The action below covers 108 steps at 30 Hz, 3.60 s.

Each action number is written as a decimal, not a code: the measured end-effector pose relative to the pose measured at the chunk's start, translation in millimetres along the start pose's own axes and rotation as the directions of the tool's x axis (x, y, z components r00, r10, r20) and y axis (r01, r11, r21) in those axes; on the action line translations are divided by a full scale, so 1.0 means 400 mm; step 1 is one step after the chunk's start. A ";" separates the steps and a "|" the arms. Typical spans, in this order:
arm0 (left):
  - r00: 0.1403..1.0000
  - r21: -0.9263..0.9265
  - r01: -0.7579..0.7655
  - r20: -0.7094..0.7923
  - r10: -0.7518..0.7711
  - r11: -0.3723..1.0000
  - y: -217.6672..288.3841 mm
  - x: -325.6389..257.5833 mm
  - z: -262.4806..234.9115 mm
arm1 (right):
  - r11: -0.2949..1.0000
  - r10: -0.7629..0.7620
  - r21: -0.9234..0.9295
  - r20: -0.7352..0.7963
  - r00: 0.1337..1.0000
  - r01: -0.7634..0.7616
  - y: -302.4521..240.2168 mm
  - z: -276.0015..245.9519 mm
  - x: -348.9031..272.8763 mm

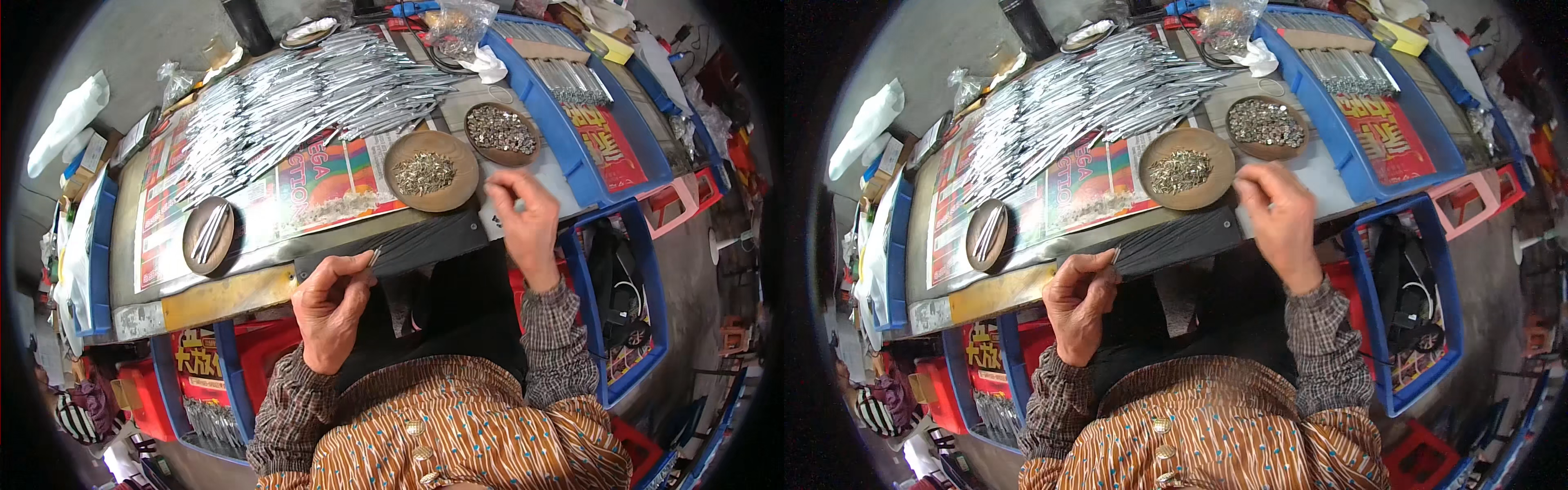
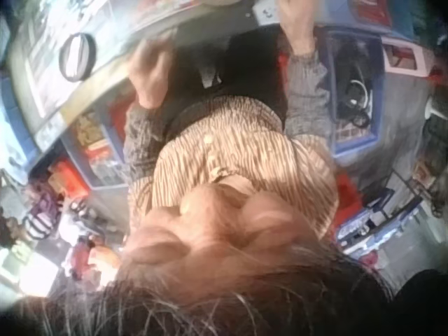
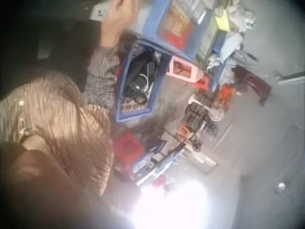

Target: The person assembles metal components by picking up metal strips and small clips from trays, attaching the clips onto the strips by hand, and placing the assembled pieces into a small dish.

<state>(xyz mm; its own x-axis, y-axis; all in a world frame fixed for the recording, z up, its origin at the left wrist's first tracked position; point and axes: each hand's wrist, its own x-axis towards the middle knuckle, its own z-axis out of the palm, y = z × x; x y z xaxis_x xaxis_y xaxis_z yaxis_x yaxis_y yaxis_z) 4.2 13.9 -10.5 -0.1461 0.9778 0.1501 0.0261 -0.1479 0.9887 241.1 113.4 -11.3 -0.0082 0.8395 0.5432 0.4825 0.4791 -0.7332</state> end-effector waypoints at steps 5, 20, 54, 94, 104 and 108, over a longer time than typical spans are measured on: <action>0.996 -0.115 0.089 0.006 -0.089 0.989 0.015 -0.020 0.005 | 0.971 -0.080 0.238 0.185 0.979 0.035 -0.103 0.059 -0.076; 0.997 -0.315 0.078 0.039 -0.069 0.946 0.032 -0.061 -0.005 | 0.803 -0.077 0.583 0.308 0.948 -0.124 -0.201 0.132 -0.155; 0.962 0.316 -0.250 0.192 0.196 0.915 0.048 -0.048 -0.043 | 0.815 -0.571 0.020 0.201 0.796 0.579 -0.186 0.095 -0.105; 0.995 -0.308 0.097 0.067 -0.081 0.946 0.008 -0.063 -0.012 | 0.826 -0.564 0.117 0.159 0.810 0.552 -0.158 0.143 -0.137; 0.987 -0.361 0.158 0.087 -0.136 0.919 0.003 -0.064 -0.016 | 0.925 -0.128 0.380 0.332 0.935 -0.009 -0.208 0.101 -0.134; 0.987 -0.347 0.145 0.113 -0.112 0.926 0.013 -0.073 -0.019 | 0.980 -0.133 0.177 0.255 0.958 0.089 -0.180 0.138 -0.100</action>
<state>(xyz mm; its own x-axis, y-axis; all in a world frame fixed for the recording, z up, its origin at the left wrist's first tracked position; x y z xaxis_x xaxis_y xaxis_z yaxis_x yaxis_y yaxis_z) 1.1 -16.5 -9.6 -0.0350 0.9987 0.0369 -0.3404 -0.0467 0.9391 158.4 59.5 -2.7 -0.2955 0.8057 0.5134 0.3175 0.5897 -0.7426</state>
